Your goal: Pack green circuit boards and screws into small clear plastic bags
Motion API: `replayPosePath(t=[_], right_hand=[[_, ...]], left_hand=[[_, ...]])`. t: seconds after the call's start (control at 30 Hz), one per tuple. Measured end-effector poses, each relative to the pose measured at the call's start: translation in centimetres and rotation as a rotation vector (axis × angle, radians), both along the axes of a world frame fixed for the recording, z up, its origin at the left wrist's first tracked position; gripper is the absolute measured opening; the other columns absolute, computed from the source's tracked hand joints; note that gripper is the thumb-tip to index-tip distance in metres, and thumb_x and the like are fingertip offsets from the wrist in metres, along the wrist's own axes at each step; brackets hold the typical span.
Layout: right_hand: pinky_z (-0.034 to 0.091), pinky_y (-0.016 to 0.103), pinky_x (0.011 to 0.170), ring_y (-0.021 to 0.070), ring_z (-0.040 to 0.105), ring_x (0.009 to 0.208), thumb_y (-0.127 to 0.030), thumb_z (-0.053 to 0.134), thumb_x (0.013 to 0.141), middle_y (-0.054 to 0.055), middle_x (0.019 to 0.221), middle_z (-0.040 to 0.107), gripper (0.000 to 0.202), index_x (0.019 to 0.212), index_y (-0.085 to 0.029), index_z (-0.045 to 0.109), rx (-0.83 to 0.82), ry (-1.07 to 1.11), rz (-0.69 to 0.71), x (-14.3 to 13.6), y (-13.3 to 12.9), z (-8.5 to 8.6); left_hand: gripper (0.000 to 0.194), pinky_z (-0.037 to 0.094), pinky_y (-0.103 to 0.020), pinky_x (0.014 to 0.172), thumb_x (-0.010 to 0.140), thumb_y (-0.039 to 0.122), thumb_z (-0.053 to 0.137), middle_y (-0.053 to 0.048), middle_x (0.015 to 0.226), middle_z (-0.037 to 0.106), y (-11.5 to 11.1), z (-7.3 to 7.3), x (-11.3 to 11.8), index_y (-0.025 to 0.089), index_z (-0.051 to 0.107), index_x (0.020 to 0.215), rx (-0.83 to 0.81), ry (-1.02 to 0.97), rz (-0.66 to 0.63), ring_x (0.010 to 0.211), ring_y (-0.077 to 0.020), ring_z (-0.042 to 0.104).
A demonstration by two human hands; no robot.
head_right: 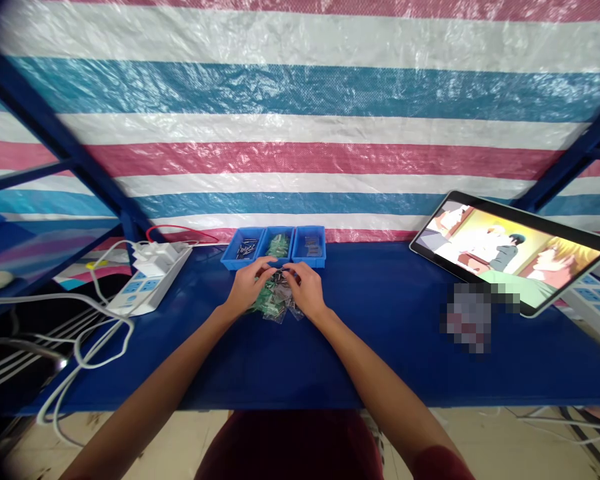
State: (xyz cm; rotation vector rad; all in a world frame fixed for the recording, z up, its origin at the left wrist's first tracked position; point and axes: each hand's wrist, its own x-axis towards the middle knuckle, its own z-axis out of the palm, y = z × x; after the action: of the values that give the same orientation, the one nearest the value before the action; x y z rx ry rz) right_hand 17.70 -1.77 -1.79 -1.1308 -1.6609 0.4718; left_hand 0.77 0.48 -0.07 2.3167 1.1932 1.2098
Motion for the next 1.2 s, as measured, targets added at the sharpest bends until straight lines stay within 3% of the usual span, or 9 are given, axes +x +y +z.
replayPosePath(t=[0.23,0.37,0.5,0.6,0.77,0.83,0.93,1.07,1.2], right_hand=[[0.043,0.024,0.06,0.0125,0.052,0.058,-0.03,0.054,0.085,0.002,0.075,0.062,0.016,0.076,-0.019,0.062,-0.044,0.006,0.005,-0.1,0.1,0.1],[0.043,0.024,0.062,0.013,0.052,0.06,-0.03,0.052,0.086,0.001,0.073,0.062,0.017,0.075,-0.019,0.059,-0.031,0.01,-0.017,-0.2,0.0,0.2],[0.042,0.024,0.063,0.0132,0.052,0.061,-0.031,0.051,0.087,0.001,0.07,0.06,0.019,0.075,-0.019,0.058,0.004,0.036,-0.022,-0.1,-0.1,0.3],[0.041,0.024,0.062,0.0128,0.051,0.059,-0.032,0.052,0.086,0.001,0.069,0.06,0.019,0.074,-0.019,0.058,-0.005,0.041,-0.021,-0.1,-0.2,0.3],[0.038,0.024,0.058,0.0122,0.049,0.055,-0.037,0.054,0.085,-0.001,0.061,0.057,0.026,0.066,-0.019,0.057,-0.055,0.032,-0.045,-0.2,-0.4,0.3],[0.037,0.024,0.057,0.0119,0.048,0.054,-0.04,0.052,0.086,-0.002,0.058,0.055,0.031,0.064,-0.018,0.057,-0.056,0.034,-0.069,-0.1,-0.3,0.3],[0.037,0.024,0.058,0.012,0.049,0.054,-0.039,0.046,0.089,-0.001,0.06,0.056,0.032,0.072,-0.018,0.061,-0.042,0.062,-0.092,0.1,-0.2,0.2],[0.039,0.024,0.059,0.0125,0.051,0.055,-0.037,0.045,0.09,-0.001,0.062,0.058,0.029,0.077,-0.017,0.062,-0.023,0.087,-0.088,0.1,-0.2,0.2],[0.041,0.024,0.062,0.0136,0.054,0.059,-0.036,0.045,0.089,0.001,0.066,0.061,0.029,0.076,-0.017,0.063,0.0,0.073,-0.1,0.0,-0.3,0.4]], left_hand=[[0.021,0.047,-0.023,0.059,0.084,0.037,0.059,-0.001,0.072,0.066,-0.4,0.3,0.3,0.018,0.067,0.089,-0.069,-0.149,-0.013,0.056,-0.0117,0.056],[0.023,0.047,-0.024,0.053,0.079,0.038,0.064,-0.001,0.062,0.063,-0.1,0.1,0.5,0.016,0.068,0.082,-0.304,-0.456,-0.086,0.051,-0.0112,0.055],[0.03,0.05,-0.027,0.057,0.068,0.039,0.074,-0.003,0.066,0.066,0.3,0.0,0.7,0.013,0.07,0.082,-0.517,-0.655,-0.188,0.058,-0.0141,0.059],[0.028,0.049,-0.027,0.059,0.069,0.039,0.073,-0.003,0.066,0.065,0.1,0.0,0.7,0.013,0.069,0.079,-0.487,-0.596,-0.165,0.058,-0.014,0.059],[0.025,0.049,-0.028,0.072,0.082,0.041,0.06,-0.006,0.086,0.066,-0.9,0.1,0.8,0.016,0.061,0.078,-0.167,-0.355,-0.071,0.08,-0.0174,0.061],[0.025,0.049,-0.028,0.074,0.088,0.04,0.051,-0.007,0.093,0.065,-1.1,0.2,0.9,0.017,0.057,0.085,-0.121,-0.296,-0.067,0.086,-0.0173,0.061],[0.023,0.047,-0.026,0.071,0.093,0.037,0.041,-0.003,0.082,0.065,-1.0,0.3,0.8,0.018,0.053,0.09,-0.158,-0.2,-0.059,0.074,-0.0141,0.061],[0.021,0.044,-0.023,0.062,0.091,0.036,0.047,0.005,0.055,0.054,-0.7,0.3,0.5,0.018,0.058,0.087,-0.185,-0.081,-0.035,0.053,-0.0112,0.054],[0.024,0.042,-0.021,0.055,0.086,0.038,0.055,0.002,0.056,0.058,-0.3,-0.1,0.4,0.016,0.066,0.083,-0.176,-0.105,-0.06,0.051,-0.0111,0.052]])
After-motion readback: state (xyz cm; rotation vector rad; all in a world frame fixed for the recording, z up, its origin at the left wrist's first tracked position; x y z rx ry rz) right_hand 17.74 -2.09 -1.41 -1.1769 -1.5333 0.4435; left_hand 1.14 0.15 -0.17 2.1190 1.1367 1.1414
